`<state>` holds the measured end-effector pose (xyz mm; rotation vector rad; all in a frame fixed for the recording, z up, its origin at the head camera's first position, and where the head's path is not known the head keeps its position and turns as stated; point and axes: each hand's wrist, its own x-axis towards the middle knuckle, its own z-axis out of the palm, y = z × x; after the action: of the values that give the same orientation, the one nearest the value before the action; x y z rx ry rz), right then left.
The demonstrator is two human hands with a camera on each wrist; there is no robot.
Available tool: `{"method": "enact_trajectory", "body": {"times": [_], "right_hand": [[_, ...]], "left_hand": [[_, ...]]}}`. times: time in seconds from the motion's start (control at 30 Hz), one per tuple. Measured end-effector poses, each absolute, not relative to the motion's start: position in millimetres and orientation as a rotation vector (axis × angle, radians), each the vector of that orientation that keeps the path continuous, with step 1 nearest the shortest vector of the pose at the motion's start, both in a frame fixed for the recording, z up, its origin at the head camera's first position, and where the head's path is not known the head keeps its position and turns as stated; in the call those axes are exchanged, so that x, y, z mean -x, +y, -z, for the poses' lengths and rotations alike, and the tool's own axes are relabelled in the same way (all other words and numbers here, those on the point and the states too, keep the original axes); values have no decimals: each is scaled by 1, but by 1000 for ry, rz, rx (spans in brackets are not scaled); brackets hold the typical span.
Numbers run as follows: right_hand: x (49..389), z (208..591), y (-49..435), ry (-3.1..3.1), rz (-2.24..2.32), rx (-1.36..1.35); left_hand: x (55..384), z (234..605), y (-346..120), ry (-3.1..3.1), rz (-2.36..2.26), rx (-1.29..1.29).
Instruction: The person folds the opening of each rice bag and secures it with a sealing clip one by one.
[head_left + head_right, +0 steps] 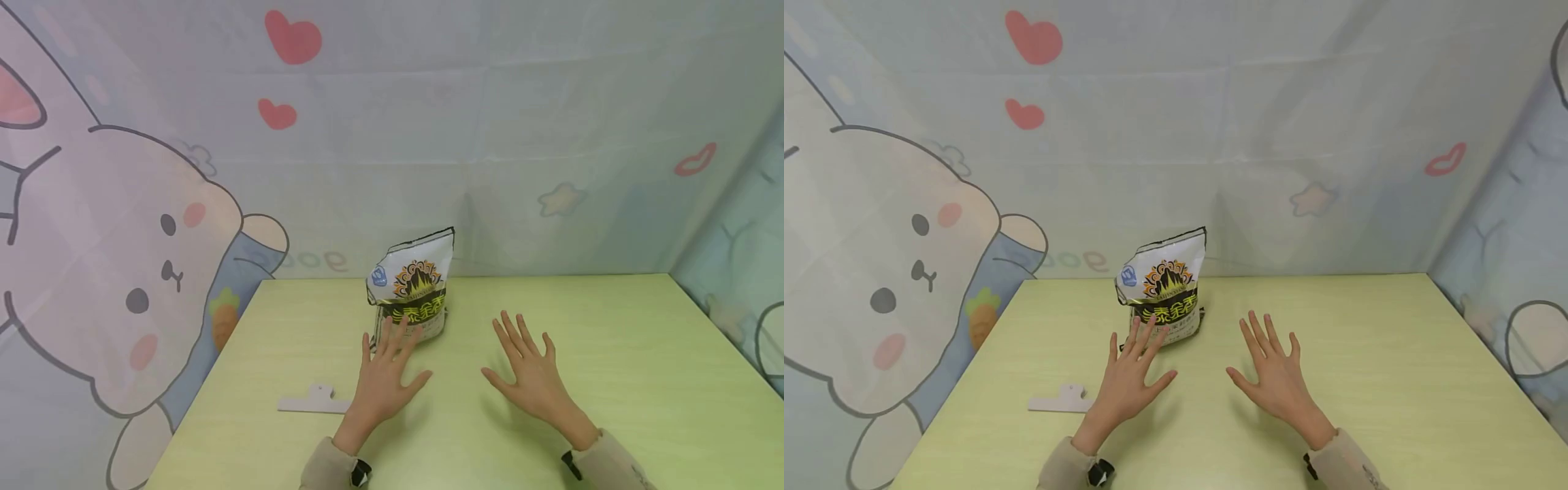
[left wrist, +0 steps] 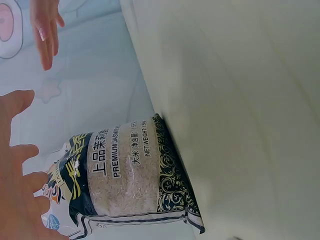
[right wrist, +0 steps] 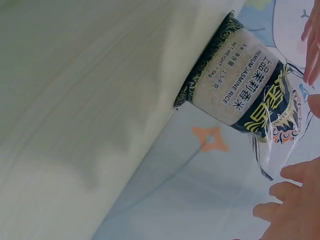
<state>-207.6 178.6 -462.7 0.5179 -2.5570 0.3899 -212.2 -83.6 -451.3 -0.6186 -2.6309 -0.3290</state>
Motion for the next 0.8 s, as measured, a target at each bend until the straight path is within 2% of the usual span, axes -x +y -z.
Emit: {"method": "enact_trajectory", "body": {"times": [0.8], "right_hand": [[217,459,170,-2438,-553,-568]], "left_hand": [[220,443,-90,-2583,433,598]]}}
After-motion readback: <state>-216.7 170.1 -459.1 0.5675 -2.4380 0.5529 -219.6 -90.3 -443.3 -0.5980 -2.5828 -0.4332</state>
